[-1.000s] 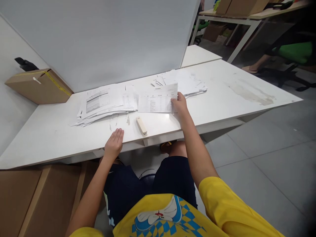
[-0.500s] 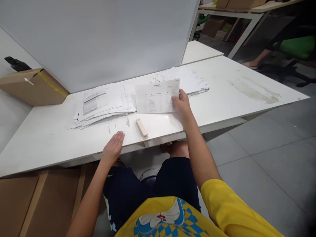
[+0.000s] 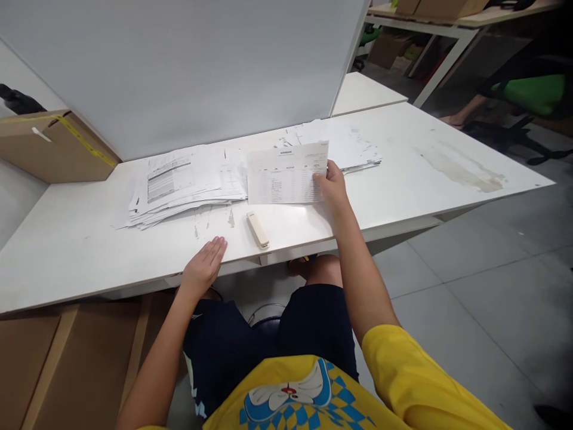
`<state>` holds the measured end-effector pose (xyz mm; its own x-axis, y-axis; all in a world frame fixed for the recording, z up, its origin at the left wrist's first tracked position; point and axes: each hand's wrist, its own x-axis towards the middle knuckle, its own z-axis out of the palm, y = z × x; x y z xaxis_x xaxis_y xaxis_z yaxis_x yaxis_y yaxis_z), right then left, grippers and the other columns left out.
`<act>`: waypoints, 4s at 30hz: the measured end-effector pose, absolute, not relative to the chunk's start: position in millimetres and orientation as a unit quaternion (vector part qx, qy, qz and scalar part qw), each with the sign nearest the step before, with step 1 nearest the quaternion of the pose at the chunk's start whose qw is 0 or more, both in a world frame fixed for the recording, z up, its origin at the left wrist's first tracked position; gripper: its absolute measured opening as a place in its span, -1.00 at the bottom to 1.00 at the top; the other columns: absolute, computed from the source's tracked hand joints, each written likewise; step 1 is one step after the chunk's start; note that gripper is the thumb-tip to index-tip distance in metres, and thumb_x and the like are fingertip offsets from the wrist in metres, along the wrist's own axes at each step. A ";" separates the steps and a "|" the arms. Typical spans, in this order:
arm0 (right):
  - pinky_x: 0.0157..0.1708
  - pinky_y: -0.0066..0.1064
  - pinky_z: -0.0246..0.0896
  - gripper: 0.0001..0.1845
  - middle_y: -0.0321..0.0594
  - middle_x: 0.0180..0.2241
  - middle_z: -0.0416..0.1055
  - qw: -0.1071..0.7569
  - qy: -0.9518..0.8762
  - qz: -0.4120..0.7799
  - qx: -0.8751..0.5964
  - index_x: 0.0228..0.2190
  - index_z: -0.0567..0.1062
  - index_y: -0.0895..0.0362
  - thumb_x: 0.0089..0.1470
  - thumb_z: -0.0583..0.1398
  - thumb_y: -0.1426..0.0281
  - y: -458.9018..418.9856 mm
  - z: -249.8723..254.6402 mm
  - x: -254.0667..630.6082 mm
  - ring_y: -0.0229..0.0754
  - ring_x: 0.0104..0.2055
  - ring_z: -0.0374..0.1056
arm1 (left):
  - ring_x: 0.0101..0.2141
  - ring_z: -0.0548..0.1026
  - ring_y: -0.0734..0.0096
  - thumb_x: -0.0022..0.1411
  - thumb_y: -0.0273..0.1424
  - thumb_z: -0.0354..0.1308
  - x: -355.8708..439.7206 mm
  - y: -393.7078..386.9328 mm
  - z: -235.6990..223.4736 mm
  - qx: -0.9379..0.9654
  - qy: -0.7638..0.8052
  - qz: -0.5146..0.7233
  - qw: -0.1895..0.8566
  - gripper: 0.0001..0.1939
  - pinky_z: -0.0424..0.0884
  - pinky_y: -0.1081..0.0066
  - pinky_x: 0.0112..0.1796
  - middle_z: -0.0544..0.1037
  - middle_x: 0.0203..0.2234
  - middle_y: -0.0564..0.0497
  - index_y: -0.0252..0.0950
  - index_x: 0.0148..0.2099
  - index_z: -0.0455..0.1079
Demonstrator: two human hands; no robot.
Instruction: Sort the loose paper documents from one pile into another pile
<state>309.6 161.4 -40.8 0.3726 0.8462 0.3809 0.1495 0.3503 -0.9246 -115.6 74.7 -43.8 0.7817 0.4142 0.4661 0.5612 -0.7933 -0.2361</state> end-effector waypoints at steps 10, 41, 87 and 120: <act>0.07 -0.08 0.34 -0.65 -0.21 -0.09 0.51 0.651 -0.485 0.267 -0.519 -0.11 0.41 -0.02 0.01 0.22 0.27 157.9 -38.8 307.0 -0.02 0.03 0.41 | 0.23 0.39 0.15 0.36 -0.65 -0.13 -113.7 73.3 -45.5 -0.922 -0.269 -0.232 0.155 -0.25 0.41 0.14 0.21 0.41 0.23 -0.19 -0.26 0.51 -0.22; 0.04 -0.15 0.32 -0.63 -0.23 -0.10 0.49 0.636 -0.505 0.271 -0.517 -0.15 0.38 0.00 -0.03 0.23 0.19 152.3 -34.0 301.1 -0.08 -0.03 0.41 | 0.26 0.34 0.17 0.37 -0.58 -0.16 -113.4 71.4 -61.1 -0.910 -0.314 -0.249 0.105 -0.37 0.36 0.10 0.25 0.42 0.23 -0.15 -0.25 0.44 0.07; -0.02 0.09 0.35 -0.61 -0.21 -0.34 0.58 0.541 -0.372 0.424 -0.624 -0.28 0.55 0.06 -0.28 0.35 0.32 -3.4 -38.7 350.3 0.10 -0.21 0.50 | 0.40 0.05 0.07 0.49 -0.04 -0.26 -39.8 72.7 -6.3 -0.910 -0.319 -0.245 -0.096 -0.35 0.12 0.01 0.33 0.17 0.39 -0.10 -0.24 0.47 -0.02; 0.03 -0.04 0.29 -0.66 -0.21 -0.23 0.56 0.511 -0.396 0.443 -0.621 -0.21 0.51 0.04 -0.12 0.27 0.29 -18.9 -42.2 284.5 0.03 -0.09 0.45 | 0.43 -0.09 0.18 0.49 -0.19 -0.27 6.9 137.6 0.5 -0.869 -0.379 -0.194 -0.253 -0.51 -0.03 0.08 0.37 0.13 0.41 0.03 -0.17 0.26 0.32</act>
<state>284.5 -18.9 -42.2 0.2931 0.9449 -0.1456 0.0390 -0.1640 -0.9857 6.9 137.6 0.5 0.6371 0.7572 0.1442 0.5611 -0.5839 0.5867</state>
